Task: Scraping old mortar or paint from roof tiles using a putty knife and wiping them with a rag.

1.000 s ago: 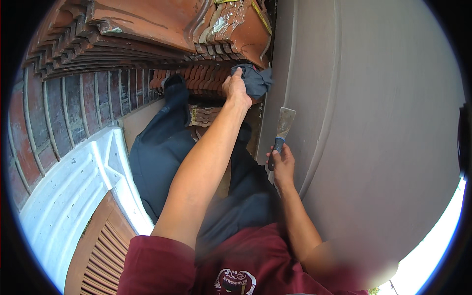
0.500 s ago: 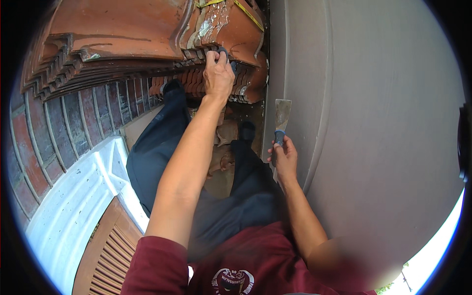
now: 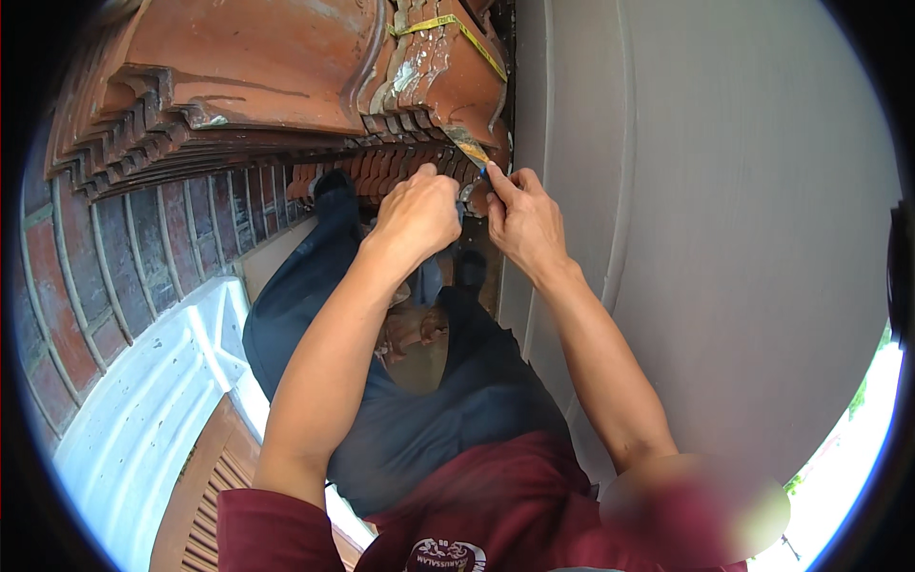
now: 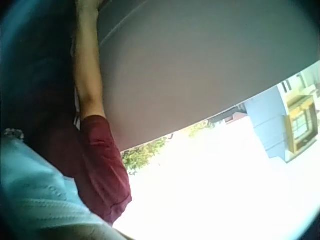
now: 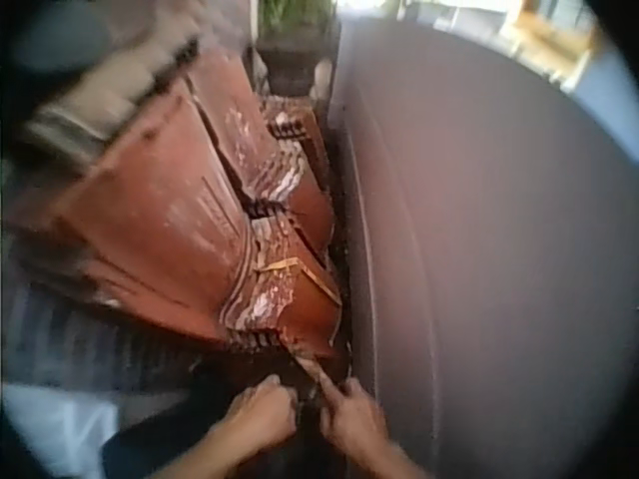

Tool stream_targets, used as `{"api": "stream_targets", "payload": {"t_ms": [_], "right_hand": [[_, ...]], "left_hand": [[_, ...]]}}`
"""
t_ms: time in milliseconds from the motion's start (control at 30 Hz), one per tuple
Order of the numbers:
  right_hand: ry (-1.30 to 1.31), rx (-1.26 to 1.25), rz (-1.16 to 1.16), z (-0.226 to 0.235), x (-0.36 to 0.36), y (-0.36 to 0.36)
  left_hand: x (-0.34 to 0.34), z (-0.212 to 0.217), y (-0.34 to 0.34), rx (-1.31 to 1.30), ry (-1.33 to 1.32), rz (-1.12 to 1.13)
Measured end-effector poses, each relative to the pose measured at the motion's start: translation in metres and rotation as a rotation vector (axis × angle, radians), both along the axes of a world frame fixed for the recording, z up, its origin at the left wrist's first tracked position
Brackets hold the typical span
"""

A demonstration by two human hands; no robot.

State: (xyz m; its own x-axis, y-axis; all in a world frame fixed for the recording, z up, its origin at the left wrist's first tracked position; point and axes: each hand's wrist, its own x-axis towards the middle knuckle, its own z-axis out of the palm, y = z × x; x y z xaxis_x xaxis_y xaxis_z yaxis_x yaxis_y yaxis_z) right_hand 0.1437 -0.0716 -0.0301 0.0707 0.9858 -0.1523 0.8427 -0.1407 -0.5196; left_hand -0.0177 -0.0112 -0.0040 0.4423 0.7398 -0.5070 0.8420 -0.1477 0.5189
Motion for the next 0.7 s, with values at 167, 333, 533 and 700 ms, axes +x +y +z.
{"api": "stream_targets", "payload": {"t_ms": [167,333,533,700], "right_hand": [[-0.101,0.000,0.072,0.001,-0.005,0.015],[-0.143,-0.048,0.152,0.011,-0.006,0.031],[-0.172,-0.120,0.173,0.012,-0.008,0.042],[-0.085,-0.089,0.109,0.006,-0.005,0.042]], "left_hand": [[-0.002,-0.004,0.012,0.023,0.071,-0.091],[-0.010,0.006,0.023,-0.054,0.175,-0.181],[-0.007,0.015,0.032,-0.095,0.153,-0.199],[-0.007,0.020,0.035,-0.129,0.159,-0.209]]}}
